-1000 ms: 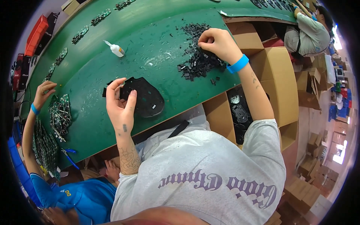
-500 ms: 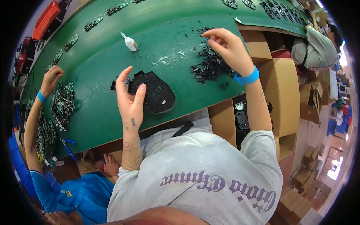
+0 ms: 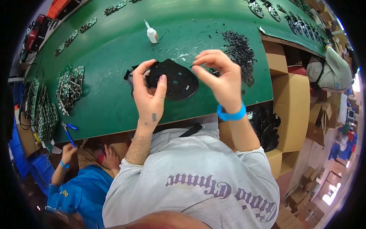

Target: The person assembles computer mouse components by applying glue from a bottle to the mouse base units, then attaching plastic mouse shells to them by hand.

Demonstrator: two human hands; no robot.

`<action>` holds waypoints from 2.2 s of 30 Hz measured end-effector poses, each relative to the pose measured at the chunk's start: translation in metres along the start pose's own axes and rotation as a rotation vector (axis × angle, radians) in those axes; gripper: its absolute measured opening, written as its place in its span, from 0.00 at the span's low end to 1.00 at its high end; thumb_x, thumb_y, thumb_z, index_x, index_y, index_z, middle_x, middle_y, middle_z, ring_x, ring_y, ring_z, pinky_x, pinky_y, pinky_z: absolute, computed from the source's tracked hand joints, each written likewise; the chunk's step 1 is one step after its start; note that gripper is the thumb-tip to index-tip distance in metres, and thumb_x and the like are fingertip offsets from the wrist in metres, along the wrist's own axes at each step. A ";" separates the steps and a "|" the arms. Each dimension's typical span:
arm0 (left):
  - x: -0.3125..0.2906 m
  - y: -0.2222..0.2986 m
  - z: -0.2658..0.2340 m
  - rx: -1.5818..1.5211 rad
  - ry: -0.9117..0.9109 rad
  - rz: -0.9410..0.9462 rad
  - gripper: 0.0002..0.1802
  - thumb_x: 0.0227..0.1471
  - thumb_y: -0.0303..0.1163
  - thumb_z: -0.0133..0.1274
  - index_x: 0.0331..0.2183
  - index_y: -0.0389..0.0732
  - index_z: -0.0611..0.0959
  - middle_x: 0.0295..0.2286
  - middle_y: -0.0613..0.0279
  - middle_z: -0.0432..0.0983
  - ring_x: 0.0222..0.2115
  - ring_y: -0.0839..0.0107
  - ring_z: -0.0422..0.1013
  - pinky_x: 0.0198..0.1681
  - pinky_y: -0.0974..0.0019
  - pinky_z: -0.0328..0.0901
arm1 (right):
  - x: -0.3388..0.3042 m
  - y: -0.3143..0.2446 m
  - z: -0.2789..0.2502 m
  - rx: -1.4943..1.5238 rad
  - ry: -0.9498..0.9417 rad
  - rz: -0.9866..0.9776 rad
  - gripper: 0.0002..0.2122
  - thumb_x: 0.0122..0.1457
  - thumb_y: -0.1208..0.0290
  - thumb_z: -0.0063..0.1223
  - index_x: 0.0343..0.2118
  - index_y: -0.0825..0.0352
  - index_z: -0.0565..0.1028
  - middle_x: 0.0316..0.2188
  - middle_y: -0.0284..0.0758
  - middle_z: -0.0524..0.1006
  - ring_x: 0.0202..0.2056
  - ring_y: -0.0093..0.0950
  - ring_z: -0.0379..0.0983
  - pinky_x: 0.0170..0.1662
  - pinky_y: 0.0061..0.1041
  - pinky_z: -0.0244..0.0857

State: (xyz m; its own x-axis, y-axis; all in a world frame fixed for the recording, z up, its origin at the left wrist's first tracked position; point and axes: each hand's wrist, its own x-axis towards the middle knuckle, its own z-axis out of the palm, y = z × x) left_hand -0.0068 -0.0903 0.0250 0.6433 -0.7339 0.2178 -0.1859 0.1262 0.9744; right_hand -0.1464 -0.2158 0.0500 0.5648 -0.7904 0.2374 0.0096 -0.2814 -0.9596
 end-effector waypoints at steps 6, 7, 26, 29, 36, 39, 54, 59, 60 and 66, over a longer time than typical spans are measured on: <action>-0.001 -0.001 0.005 -0.044 -0.004 0.063 0.21 0.54 0.21 0.52 0.51 0.36 0.69 0.41 0.61 0.68 0.33 0.80 0.68 0.32 0.80 0.67 | -0.007 0.012 0.024 0.194 -0.051 0.127 0.09 0.51 0.81 0.61 0.36 0.71 0.76 0.42 0.37 0.77 0.41 0.22 0.74 0.45 0.22 0.70; -0.001 -0.002 0.006 -0.030 -0.004 0.111 0.21 0.54 0.21 0.53 0.50 0.36 0.69 0.41 0.61 0.68 0.34 0.79 0.68 0.32 0.79 0.67 | -0.008 0.012 0.022 0.192 -0.048 0.127 0.09 0.51 0.81 0.61 0.36 0.71 0.76 0.42 0.37 0.77 0.41 0.22 0.74 0.45 0.22 0.70; -0.010 -0.016 -0.085 0.406 0.161 0.091 0.24 0.54 0.25 0.49 0.53 0.35 0.71 0.48 0.54 0.70 0.43 0.64 0.70 0.46 0.62 0.65 | 0.278 0.186 -0.236 -0.626 0.517 0.299 0.19 0.43 0.57 0.69 0.37 0.61 0.83 0.35 0.36 0.82 0.38 0.29 0.78 0.44 0.27 0.70; -0.031 -0.022 -0.103 0.477 0.233 0.027 0.23 0.54 0.26 0.49 0.52 0.35 0.72 0.48 0.55 0.71 0.44 0.64 0.70 0.46 0.63 0.65 | 0.280 0.167 -0.183 -0.912 0.412 0.356 0.19 0.43 0.52 0.66 0.36 0.59 0.83 0.37 0.39 0.82 0.41 0.37 0.78 0.49 0.33 0.69; -0.008 -0.014 -0.088 0.616 0.030 0.047 0.25 0.54 0.28 0.52 0.54 0.36 0.71 0.50 0.51 0.69 0.48 0.59 0.67 0.52 0.58 0.62 | 0.254 0.151 -0.196 -0.886 0.484 0.093 0.25 0.45 0.45 0.65 0.39 0.62 0.82 0.37 0.38 0.82 0.40 0.31 0.78 0.45 0.28 0.69; 0.000 -0.019 -0.084 0.795 -0.034 0.061 0.30 0.54 0.33 0.53 0.57 0.37 0.68 0.54 0.50 0.64 0.54 0.55 0.62 0.57 0.55 0.56 | 0.204 0.102 -0.165 -0.660 0.123 -0.201 0.16 0.55 0.59 0.60 0.38 0.66 0.82 0.36 0.36 0.81 0.38 0.25 0.77 0.43 0.22 0.69; 0.002 -0.012 -0.080 0.302 0.064 -0.194 0.16 0.50 0.23 0.61 0.40 0.39 0.73 0.35 0.69 0.67 0.33 0.84 0.65 0.31 0.81 0.60 | 0.064 0.043 -0.101 -0.916 -0.508 -0.492 0.04 0.48 0.73 0.61 0.29 0.64 0.81 0.30 0.30 0.75 0.36 0.32 0.71 0.43 0.31 0.65; -0.006 -0.020 -0.086 0.109 0.129 -0.161 0.18 0.49 0.22 0.61 0.41 0.40 0.71 0.34 0.68 0.66 0.29 0.85 0.63 0.26 0.82 0.59 | 0.060 0.037 -0.092 -0.979 -0.510 -0.512 0.03 0.49 0.74 0.61 0.27 0.65 0.78 0.30 0.30 0.76 0.37 0.31 0.72 0.43 0.31 0.65; -0.007 -0.019 -0.088 0.110 0.127 -0.160 0.18 0.49 0.22 0.61 0.41 0.40 0.71 0.34 0.68 0.66 0.29 0.85 0.63 0.26 0.82 0.59 | 0.058 0.037 -0.092 -0.979 -0.508 -0.511 0.03 0.49 0.74 0.61 0.27 0.65 0.78 0.30 0.30 0.76 0.37 0.31 0.72 0.43 0.31 0.65; -0.006 -0.009 -0.088 0.004 0.142 -0.175 0.20 0.49 0.22 0.61 0.41 0.40 0.71 0.37 0.68 0.64 0.32 0.84 0.64 0.30 0.82 0.61 | 0.058 0.045 -0.103 -0.959 -0.467 -0.518 0.08 0.47 0.79 0.60 0.32 0.63 0.81 0.31 0.32 0.76 0.37 0.33 0.72 0.45 0.30 0.64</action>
State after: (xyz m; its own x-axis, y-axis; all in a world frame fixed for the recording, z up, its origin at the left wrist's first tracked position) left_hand 0.0565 -0.0277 0.0195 0.7643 -0.6429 0.0512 -0.0648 0.0025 0.9979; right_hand -0.1979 -0.3302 0.0365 0.9239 -0.2433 0.2952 -0.1845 -0.9594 -0.2132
